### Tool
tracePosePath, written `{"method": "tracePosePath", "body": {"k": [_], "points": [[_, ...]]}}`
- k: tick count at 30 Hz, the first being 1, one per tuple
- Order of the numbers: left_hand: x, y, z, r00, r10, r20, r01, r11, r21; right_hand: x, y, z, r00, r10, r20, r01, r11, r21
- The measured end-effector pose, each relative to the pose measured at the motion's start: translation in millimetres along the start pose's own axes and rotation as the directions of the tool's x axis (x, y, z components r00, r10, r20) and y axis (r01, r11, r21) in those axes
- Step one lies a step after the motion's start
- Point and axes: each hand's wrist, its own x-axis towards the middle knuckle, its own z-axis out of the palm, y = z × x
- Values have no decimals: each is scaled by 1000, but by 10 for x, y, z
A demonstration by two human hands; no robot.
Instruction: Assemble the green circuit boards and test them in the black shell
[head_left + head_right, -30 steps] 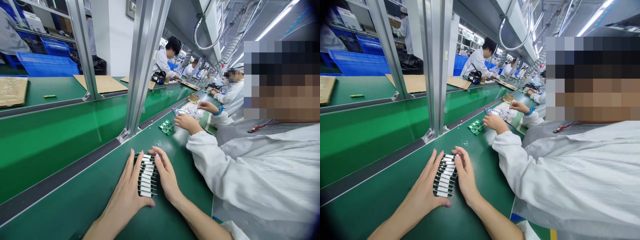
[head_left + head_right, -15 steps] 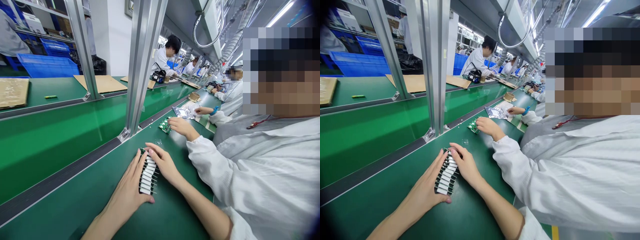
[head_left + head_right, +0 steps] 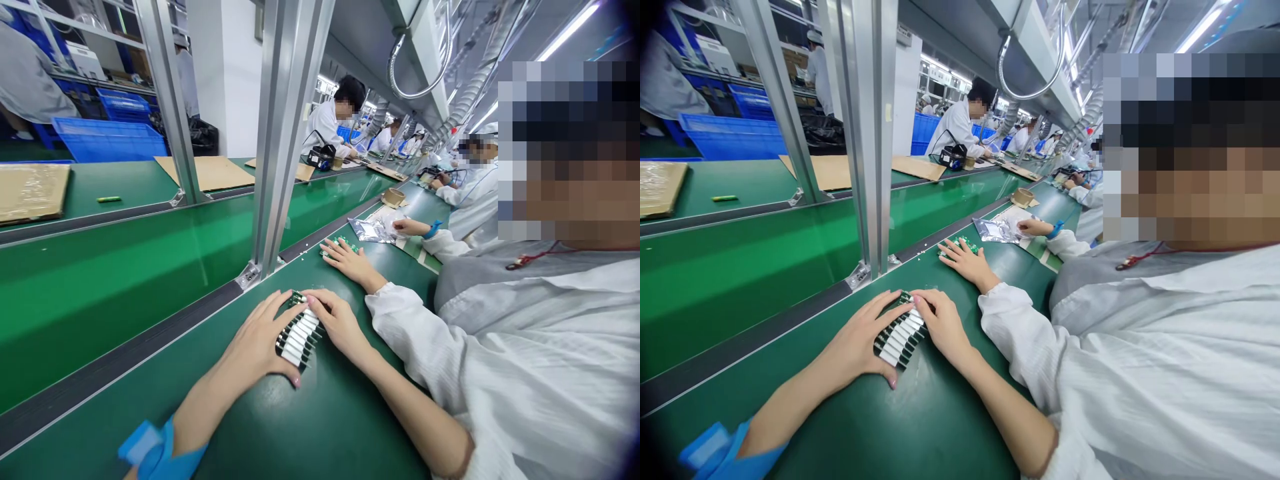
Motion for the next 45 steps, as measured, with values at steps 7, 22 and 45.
{"method": "tracePosePath", "body": {"k": [7, 22, 45], "points": [[628, -155, -71, 977, 134, -169, -106, 980, 166, 488, 298, -130, 976, 3, -216, -20, 997, -77], [184, 41, -82, 914, 10, -405, 1, 1000, 27, 506, 366, -191, 875, -86, -477, 25, 991, -134], [-4211, 230, -698, 410, -318, -855, 839, 499, 216, -691, -1319, 2422, 389, -663, 640, 756, 626, 189]]}}
